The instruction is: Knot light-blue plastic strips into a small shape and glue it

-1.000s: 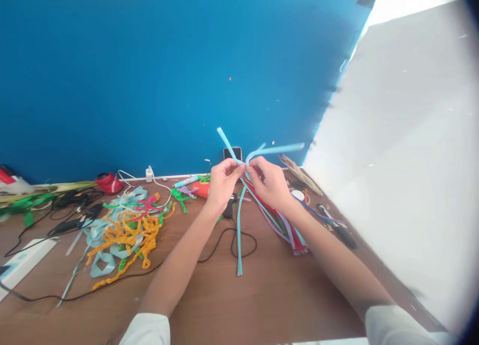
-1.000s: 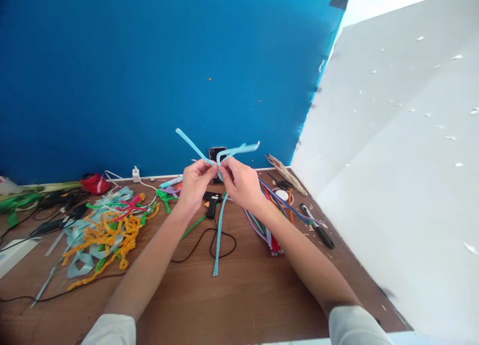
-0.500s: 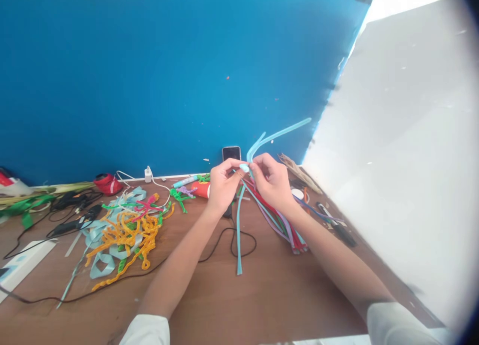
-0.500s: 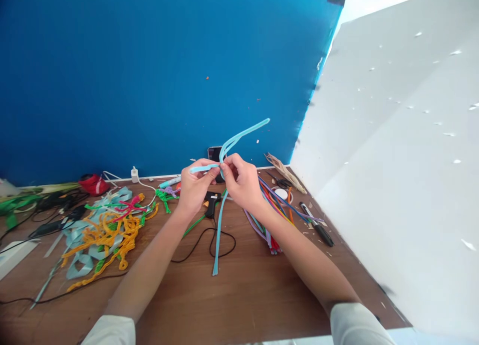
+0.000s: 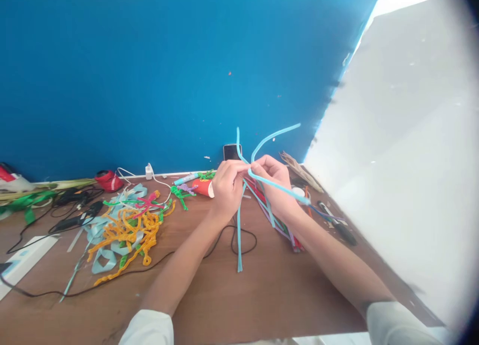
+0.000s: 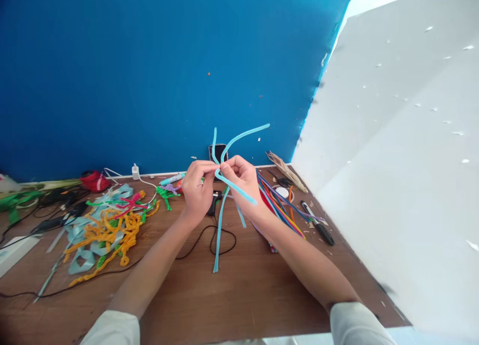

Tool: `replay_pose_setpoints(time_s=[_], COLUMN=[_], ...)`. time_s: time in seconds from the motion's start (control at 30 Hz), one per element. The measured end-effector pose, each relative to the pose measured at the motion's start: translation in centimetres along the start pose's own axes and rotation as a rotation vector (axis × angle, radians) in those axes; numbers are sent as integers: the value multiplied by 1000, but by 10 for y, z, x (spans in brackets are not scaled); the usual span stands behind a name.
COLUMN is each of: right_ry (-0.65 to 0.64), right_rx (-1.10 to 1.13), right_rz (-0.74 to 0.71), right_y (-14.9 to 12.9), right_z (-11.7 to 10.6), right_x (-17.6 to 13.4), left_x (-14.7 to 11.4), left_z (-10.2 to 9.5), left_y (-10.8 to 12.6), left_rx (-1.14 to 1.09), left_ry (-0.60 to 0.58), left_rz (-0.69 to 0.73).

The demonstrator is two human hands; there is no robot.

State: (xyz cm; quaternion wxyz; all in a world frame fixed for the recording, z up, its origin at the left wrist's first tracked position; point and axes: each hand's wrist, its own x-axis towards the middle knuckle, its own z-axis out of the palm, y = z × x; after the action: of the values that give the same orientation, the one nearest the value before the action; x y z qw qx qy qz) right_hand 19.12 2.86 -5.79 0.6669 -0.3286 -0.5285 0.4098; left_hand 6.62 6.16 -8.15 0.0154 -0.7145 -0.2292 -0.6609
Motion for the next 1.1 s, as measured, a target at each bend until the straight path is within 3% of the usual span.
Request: replay_pose_setpoints(time_s=[0.23, 0.37, 0.53, 0.67, 0.77, 0.93, 1.1], right_ry=[50, 61, -21, -89, -66, -88, -147], right_rx=[227, 211, -11, -291, -506, -683, -709], right_rz=[231, 193, 26, -150, -326, -644, -707], right_y=[2, 5, 3, 1, 1, 0, -6], right_z=[7, 9, 0, -10, -15, -21, -22], right_x=[-3, -2, 6, 11, 12, 15, 18], left_x=[-9, -12, -3, 12, 19, 22, 21], left_z=[6, 9, 6, -1, -4, -5, -6], left_y=[-22, -25, -15, -5, -1, 2, 3], left_rx=[-54, -108, -281, -422, -494, -515, -490], left_ry=[79, 61, -20, -10, -39, -100, -126], left_rz=[201, 101, -331, -547, -621, -639, -617])
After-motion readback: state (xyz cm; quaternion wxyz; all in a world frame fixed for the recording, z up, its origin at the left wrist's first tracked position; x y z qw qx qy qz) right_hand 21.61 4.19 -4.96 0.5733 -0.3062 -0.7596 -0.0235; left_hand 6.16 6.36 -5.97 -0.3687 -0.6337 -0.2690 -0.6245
